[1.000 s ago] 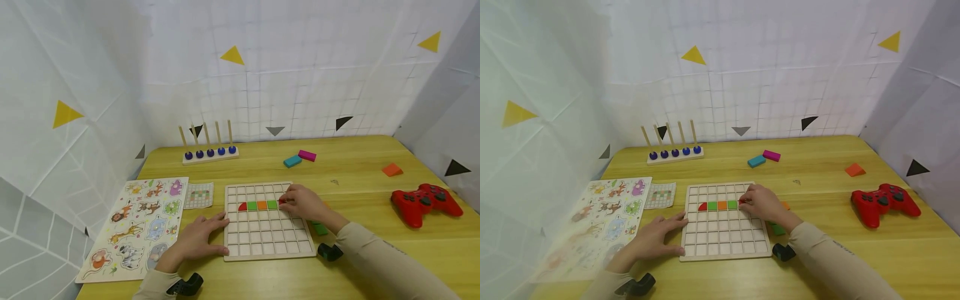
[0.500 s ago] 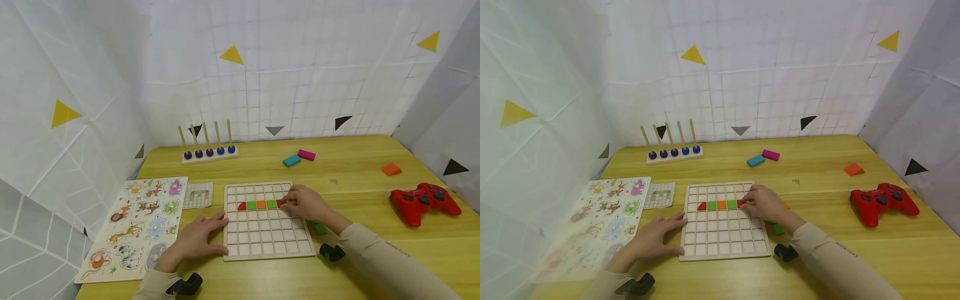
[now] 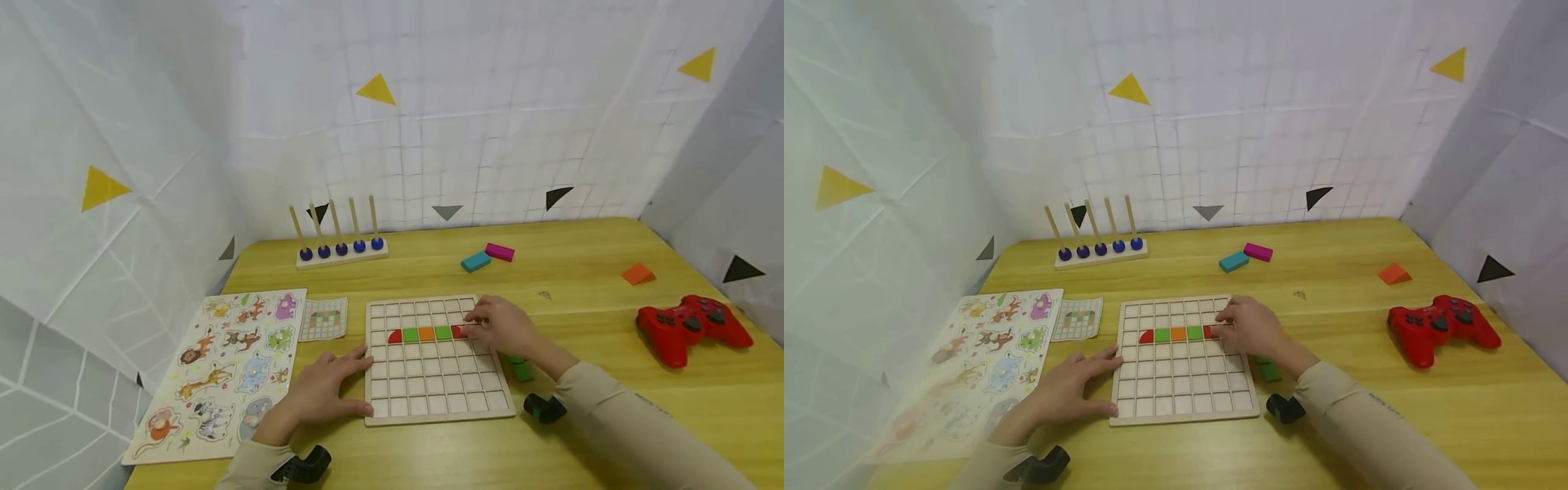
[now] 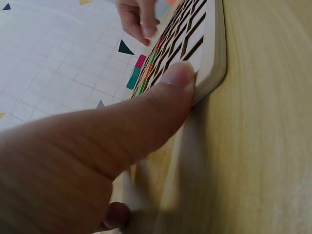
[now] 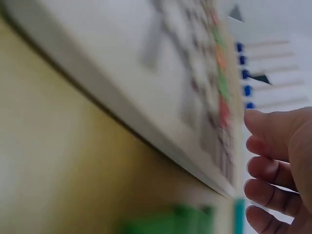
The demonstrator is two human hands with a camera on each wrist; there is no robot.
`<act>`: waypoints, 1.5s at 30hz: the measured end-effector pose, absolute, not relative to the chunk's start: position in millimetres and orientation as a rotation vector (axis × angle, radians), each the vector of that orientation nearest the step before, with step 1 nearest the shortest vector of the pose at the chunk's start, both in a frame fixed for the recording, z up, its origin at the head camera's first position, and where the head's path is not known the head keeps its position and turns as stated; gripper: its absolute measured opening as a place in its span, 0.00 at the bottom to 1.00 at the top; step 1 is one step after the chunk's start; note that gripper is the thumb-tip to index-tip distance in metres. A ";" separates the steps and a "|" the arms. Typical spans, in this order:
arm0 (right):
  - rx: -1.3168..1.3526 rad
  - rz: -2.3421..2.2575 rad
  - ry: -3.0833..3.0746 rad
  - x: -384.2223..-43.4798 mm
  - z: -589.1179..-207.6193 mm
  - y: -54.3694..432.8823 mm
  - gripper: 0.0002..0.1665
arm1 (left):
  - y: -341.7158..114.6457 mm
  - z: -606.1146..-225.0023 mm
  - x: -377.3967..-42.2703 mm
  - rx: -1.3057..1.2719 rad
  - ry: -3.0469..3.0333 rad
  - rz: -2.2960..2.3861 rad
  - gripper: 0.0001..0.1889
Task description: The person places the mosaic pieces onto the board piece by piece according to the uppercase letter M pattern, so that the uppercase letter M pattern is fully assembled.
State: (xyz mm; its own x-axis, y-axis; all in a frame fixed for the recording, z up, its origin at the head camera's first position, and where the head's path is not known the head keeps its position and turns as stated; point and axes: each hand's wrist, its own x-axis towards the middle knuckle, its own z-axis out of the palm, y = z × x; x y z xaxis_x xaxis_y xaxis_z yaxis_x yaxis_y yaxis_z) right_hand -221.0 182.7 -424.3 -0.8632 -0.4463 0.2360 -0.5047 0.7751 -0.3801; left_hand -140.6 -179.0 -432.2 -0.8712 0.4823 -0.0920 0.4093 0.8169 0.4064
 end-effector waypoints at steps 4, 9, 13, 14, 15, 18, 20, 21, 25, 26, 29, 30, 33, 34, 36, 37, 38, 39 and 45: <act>0.631 0.700 -2.820 -222.7 -409.5 214.6 0.10 | -177.8 -432.2 -140.3 0.695 2.802 0.572 0.41; 0.615 0.708 -2.905 -216.9 -413.0 264.1 0.11 | -178.7 -432.0 -140.0 0.701 2.794 0.557 0.42; 0.716 0.721 -2.947 -211.5 -420.4 284.4 0.14 | -179.2 -431.2 -139.7 0.714 2.800 0.561 0.42; 0.734 0.734 -2.957 -210.3 -420.7 287.1 0.16 | -178.8 -430.7 -139.6 0.719 2.801 0.567 0.42; 0.746 0.747 -2.970 -209.3 -420.8 289.5 0.17 | -178.5 -430.6 -139.5 0.723 2.801 0.569 0.42; 0.774 0.778 -3.004 -208.8 -419.0 290.8 0.19 | -178.9 -429.8 -139.1 0.723 2.801 0.579 0.42; 0.796 0.782 -3.025 -209.1 -417.8 289.7 0.20 | -179.0 -429.6 -138.9 0.717 2.800 0.584 0.42; 0.812 0.773 -3.027 -209.3 -417.4 288.6 0.20 | -179.0 -429.7 -138.9 0.713 2.799 0.585 0.42; 0.897 0.711 -2.998 -211.8 -417.9 281.0 0.20 | -178.6 -429.3 -139.2 0.697 2.795 0.592 0.42; 0.919 0.697 -2.984 -212.5 -418.1 278.4 0.20 | -178.5 -429.2 -139.3 0.695 2.795 0.592 0.42; 0.970 0.657 -2.951 -215.1 -419.4 270.7 0.19 | -178.1 -429.2 -140.1 0.688 2.792 0.586 0.42; 0.984 0.646 -2.945 -215.6 -419.6 268.2 0.18 | -177.9 -429.2 -140.4 0.688 2.792 0.585 0.42; 1.018 0.604 -2.929 -217.8 -419.5 261.2 0.15 | -177.9 -430.5 -140.8 0.684 2.792 0.583 0.42; 1.020 0.596 -2.930 -218.3 -419.3 259.3 0.14 | -178.0 -430.8 -140.8 0.684 2.792 0.582 0.43; 1.024 0.586 -2.934 -219.3 -418.3 256.4 0.12 | -178.1 -430.9 -140.8 0.684 2.793 0.581 0.43; 1.024 0.579 -2.937 -219.8 -417.5 255.2 0.12 | -178.3 -431.0 -140.6 0.684 2.793 0.581 0.43; 1.011 0.572 -2.950 -220.4 -416.8 254.3 0.12 | -178.4 -430.8 -140.5 0.685 2.794 0.583 0.43; 0.992 0.559 -2.970 -221.1 -415.9 253.6 0.13 | -178.4 -430.8 -140.5 0.684 2.794 0.584 0.43; 0.904 0.450 -3.088 -226.6 -408.9 247.7 0.18 | -178.8 -431.9 -140.7 0.665 2.797 0.591 0.42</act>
State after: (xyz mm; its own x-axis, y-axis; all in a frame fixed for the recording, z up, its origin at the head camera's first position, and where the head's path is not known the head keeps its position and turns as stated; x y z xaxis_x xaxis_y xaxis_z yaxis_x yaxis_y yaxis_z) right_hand -226.6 247.7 -408.9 -0.8400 -0.5420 -0.0253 -0.5123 0.8075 -0.2923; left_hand -140.7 -178.8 -431.9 -0.8772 0.4685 -0.1051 0.3859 0.8181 0.4264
